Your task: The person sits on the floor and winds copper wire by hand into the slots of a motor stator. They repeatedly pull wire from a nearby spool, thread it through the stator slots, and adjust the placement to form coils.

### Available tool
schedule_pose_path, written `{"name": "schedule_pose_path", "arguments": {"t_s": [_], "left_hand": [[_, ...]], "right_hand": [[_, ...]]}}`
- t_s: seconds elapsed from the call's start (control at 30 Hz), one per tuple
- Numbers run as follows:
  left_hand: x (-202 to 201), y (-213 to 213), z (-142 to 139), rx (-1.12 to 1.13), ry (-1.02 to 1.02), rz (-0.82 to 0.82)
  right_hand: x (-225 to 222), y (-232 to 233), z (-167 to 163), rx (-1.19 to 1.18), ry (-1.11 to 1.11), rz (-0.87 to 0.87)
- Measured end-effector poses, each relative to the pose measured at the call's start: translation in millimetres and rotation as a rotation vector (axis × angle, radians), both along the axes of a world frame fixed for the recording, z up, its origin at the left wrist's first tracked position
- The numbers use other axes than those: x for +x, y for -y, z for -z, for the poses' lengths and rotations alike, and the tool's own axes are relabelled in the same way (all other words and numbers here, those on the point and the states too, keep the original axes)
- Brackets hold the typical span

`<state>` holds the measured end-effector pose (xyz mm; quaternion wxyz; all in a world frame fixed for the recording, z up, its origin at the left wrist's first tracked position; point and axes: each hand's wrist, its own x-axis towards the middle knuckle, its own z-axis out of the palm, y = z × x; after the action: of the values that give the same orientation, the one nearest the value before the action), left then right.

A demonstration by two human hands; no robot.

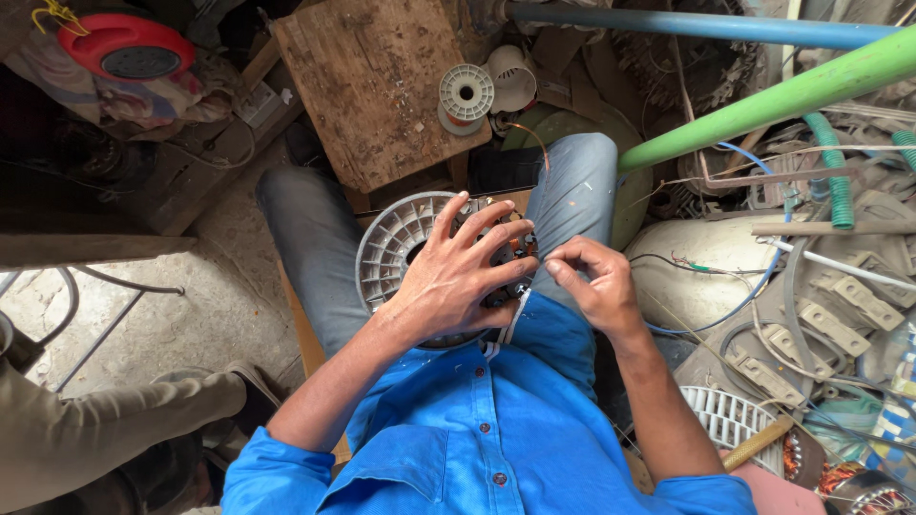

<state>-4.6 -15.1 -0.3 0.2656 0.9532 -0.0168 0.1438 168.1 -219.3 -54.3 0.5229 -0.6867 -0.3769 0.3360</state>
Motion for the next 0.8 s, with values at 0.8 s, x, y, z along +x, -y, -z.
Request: {"name": "schedule_pose_path", "arguments": {"t_s": [0.8], "left_hand": [[-9.9, -2.3, -0.3, -0.03, 0.077, 0.003]], "right_hand": [[30.0, -78.6, -73.4, 0.116, 1.011, -0.313]]}}
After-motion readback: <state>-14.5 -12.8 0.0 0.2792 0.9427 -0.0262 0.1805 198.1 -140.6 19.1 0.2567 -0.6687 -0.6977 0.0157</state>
